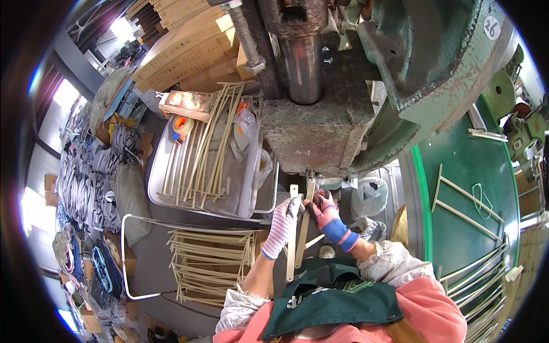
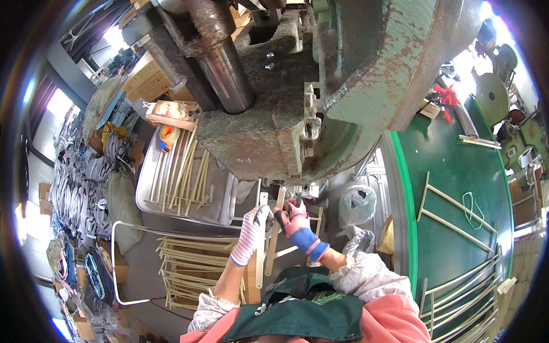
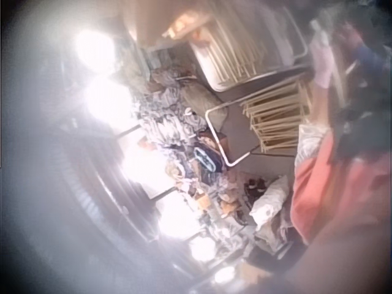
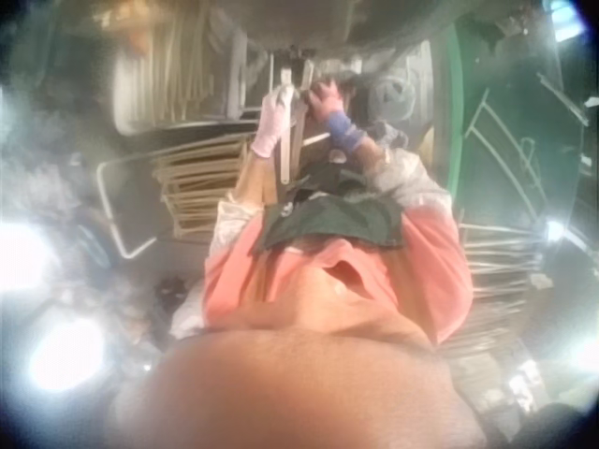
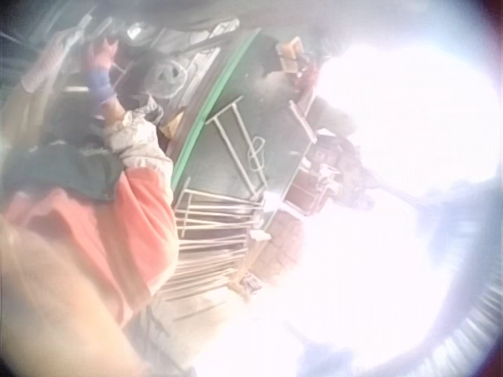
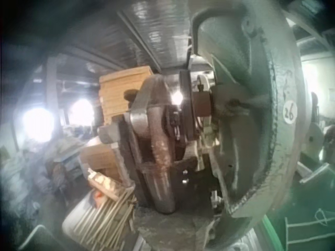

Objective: The person assembles wooden frames by inserting dowels into pre-drilled holes on a press machine. They repeatedly pick up frame components, align them under the press, and push the dowels into place. Finished frames are stacked on a nearby cart.

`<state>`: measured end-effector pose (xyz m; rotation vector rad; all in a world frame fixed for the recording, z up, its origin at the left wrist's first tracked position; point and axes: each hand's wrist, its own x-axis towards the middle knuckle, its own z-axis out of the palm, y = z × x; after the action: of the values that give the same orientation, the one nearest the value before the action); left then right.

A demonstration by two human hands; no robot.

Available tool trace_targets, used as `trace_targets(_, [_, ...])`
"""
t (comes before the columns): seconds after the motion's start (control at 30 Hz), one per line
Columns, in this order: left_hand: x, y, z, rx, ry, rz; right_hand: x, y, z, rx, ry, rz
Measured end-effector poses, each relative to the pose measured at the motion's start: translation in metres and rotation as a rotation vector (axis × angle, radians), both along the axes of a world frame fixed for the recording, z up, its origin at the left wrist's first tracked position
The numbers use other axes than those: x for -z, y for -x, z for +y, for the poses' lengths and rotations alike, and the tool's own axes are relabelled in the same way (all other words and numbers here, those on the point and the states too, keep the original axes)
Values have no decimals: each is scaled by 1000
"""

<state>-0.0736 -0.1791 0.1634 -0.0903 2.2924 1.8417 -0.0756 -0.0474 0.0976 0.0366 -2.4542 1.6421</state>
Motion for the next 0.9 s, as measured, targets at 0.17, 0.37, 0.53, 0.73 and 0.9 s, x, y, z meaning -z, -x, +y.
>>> trace_targets(0.17, [-7, 11, 4, 143, -37, 277, -25, 9, 30, -132, 359, -576])
trace_targets(0.37, [-9, 31, 8, 295, 101, 195, -38, 11, 37, -162, -97, 128])
trace_targets(0.53, [-21, 38, 9, 352, -70, 154, -52, 15, 48, -261, 138, -482])
trace_targets(0.73, [-24, 37, 6, 351, -168, 18, -58, 12, 66, -272, -617, -131])
trace_targets(0.9, [-15, 43, 0, 410, -302, -51, -59, 11, 59, -264, -658, -266])
